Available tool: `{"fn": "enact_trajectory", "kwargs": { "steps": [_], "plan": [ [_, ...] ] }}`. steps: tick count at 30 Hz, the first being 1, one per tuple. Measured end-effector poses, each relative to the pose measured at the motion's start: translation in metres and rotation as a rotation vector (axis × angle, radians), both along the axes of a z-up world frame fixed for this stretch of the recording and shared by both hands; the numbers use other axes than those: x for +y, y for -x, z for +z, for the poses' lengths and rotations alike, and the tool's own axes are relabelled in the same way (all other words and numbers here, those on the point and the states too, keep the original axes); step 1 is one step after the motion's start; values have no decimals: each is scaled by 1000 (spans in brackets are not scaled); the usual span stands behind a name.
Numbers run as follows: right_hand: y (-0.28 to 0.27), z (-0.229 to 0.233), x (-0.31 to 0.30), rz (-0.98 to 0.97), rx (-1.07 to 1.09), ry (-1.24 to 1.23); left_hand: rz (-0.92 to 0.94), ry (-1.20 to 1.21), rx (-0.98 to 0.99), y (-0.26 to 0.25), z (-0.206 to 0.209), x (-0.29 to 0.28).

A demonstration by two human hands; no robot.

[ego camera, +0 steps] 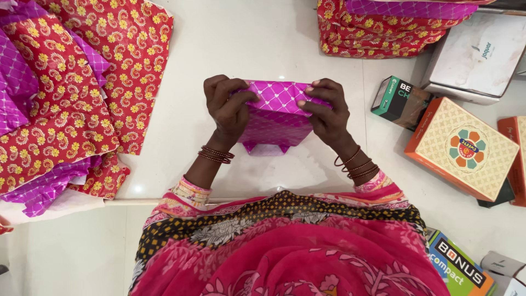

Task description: The person wraps two rectangular boxes with purple patterned paper. They place each box on the paper, fold the paper around it, crease the edges, and tuck the ends to complete the wrapping. The wrapped boxes are stacked on the table.

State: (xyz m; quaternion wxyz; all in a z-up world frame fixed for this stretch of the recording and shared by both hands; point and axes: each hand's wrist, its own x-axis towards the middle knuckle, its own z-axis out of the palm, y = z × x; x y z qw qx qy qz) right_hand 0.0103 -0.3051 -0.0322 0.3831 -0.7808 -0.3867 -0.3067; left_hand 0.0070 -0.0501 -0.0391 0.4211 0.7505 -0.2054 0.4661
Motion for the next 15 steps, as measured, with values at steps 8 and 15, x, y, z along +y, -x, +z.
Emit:
{"fn": "enact_trajectory", "kwargs": {
  "steps": [8, 15],
  "plan": [
    [4, -5, 4, 32, 128, -140, -32, -196, -152, 10, 4, 10],
    [14, -21, 0, -20, 58, -137, 121, -427, 8, 45, 31, 14]
  ]
}}
